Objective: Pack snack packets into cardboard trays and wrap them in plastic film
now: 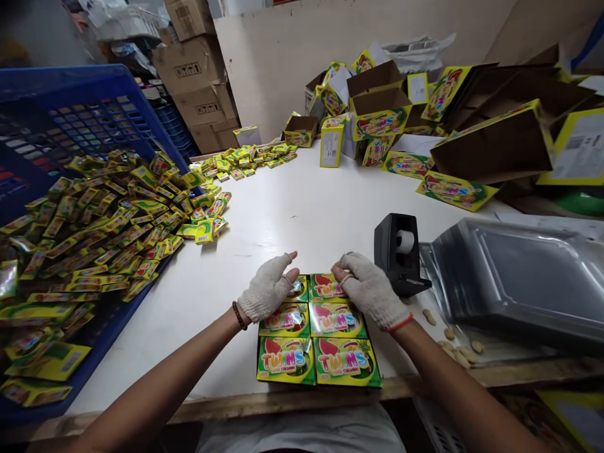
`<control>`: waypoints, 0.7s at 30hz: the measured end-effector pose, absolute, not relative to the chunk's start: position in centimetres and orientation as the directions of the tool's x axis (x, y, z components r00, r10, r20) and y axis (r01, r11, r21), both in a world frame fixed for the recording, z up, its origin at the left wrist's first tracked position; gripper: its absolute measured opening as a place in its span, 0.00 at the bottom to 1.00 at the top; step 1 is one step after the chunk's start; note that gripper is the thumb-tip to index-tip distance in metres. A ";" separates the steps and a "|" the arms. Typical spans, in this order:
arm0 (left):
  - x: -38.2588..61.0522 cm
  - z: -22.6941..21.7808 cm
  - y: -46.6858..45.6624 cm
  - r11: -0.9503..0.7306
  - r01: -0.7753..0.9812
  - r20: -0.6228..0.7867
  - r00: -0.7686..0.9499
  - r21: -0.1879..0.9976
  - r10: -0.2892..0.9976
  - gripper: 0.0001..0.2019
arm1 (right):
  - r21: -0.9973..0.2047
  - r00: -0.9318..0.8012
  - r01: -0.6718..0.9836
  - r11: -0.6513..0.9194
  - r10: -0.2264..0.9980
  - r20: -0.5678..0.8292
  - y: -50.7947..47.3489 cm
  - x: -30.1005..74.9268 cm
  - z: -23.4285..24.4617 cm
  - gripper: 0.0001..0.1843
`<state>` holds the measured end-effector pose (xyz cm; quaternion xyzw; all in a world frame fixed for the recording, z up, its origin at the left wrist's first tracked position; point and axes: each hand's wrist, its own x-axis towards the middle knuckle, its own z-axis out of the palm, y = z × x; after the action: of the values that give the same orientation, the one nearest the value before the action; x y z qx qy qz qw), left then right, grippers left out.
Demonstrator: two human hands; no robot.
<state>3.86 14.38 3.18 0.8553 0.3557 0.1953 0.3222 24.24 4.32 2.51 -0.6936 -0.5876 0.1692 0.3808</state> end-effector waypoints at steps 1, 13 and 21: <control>3.8 3.0 14.3 -0.581 0.515 0.078 0.703 0.630 0.707 0.23 | -0.709 0.221 0.705 0.013 0.946 0.237 4.3 24.3 1.7 0.14; 3.7 3.5 12.0 -0.773 0.578 -0.040 0.807 0.264 0.589 0.22 | -0.339 -0.104 0.932 0.125 0.991 0.079 4.8 21.4 1.7 0.21; 4.1 3.6 7.3 -0.839 0.532 0.055 0.840 0.114 0.540 0.35 | -0.628 0.348 0.778 -0.005 0.836 0.424 1.3 22.5 0.7 0.17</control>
<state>4.13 7.28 3.56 0.9580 0.2798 0.0425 0.0471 22.48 1.31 0.65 -0.7080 -0.5700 0.0350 0.4155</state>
